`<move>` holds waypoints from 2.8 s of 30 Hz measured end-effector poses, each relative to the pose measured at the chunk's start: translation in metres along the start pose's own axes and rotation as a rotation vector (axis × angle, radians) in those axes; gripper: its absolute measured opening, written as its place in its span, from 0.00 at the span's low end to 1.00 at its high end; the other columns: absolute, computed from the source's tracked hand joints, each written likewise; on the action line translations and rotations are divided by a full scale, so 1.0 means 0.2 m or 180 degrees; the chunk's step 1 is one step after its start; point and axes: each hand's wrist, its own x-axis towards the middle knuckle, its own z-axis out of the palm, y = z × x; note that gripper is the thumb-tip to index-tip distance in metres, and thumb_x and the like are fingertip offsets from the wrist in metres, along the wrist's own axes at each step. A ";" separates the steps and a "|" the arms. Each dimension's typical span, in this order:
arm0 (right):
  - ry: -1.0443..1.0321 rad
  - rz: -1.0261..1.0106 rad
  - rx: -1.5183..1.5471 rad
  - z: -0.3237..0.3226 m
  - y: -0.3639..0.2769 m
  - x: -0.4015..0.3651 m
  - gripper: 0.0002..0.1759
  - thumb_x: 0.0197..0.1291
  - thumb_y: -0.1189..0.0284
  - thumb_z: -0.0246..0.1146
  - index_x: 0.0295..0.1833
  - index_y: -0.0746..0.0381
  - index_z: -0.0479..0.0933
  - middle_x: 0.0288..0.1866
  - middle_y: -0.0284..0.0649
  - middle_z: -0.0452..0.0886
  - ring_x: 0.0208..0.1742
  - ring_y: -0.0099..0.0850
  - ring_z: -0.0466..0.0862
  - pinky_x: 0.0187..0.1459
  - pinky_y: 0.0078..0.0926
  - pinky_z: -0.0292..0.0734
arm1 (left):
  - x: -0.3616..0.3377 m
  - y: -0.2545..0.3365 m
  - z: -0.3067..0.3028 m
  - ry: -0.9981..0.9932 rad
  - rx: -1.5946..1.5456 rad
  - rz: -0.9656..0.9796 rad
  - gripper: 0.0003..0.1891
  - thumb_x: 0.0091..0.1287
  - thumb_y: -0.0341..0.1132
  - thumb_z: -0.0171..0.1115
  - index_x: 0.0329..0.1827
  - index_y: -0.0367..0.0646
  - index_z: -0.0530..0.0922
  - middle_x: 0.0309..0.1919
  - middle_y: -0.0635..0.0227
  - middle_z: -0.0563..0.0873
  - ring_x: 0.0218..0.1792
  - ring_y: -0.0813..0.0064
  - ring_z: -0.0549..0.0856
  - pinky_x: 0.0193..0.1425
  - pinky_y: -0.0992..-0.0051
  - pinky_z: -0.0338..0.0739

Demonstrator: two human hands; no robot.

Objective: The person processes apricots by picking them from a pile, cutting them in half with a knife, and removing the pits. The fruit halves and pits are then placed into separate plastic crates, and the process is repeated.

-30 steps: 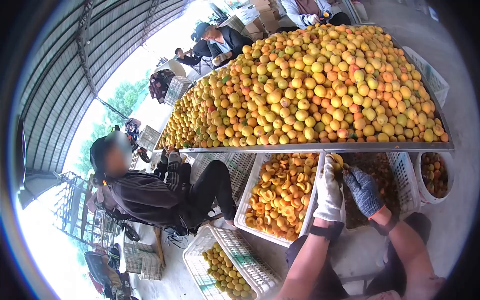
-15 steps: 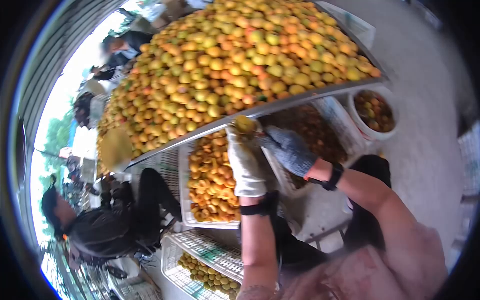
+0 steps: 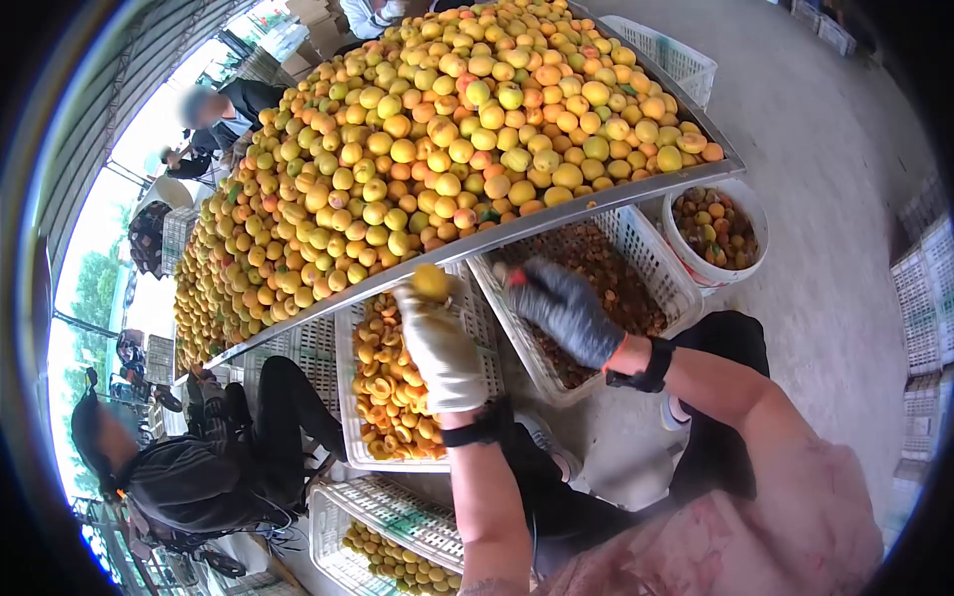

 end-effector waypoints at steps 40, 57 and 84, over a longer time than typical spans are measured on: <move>0.0497 0.1040 0.2084 -0.07 0.12 0.25 0.10 0.63 0.62 0.63 0.42 0.57 0.80 0.33 0.30 0.81 0.25 0.18 0.78 0.19 0.15 0.69 | -0.03 -0.02 -0.13 -0.0643 -0.2571 -0.1324 0.31 0.71 0.59 0.41 0.49 0.36 0.74 0.35 0.59 0.82 0.32 0.66 0.81 0.39 0.70 0.81; 0.0982 -0.0967 -0.1212 0.08 0.32 0.35 0.16 0.60 0.59 0.67 0.38 0.63 0.78 0.23 0.38 0.77 0.26 0.27 0.78 0.31 0.31 0.73 | -0.18 -0.15 0.05 -0.0352 0.0145 -0.0615 0.12 0.70 0.41 0.55 0.45 0.41 0.75 0.32 0.70 0.79 0.28 0.80 0.77 0.33 0.80 0.72; 0.0739 0.0449 0.3075 0.09 -0.04 0.29 0.13 0.62 0.72 0.66 0.52 0.59 0.77 0.32 0.27 0.80 0.27 0.14 0.76 0.26 0.11 0.68 | -0.25 -0.29 0.19 -0.0278 -0.1187 -0.0872 0.25 0.74 0.51 0.44 0.65 0.45 0.67 0.58 0.60 0.76 0.61 0.66 0.75 0.67 0.60 0.69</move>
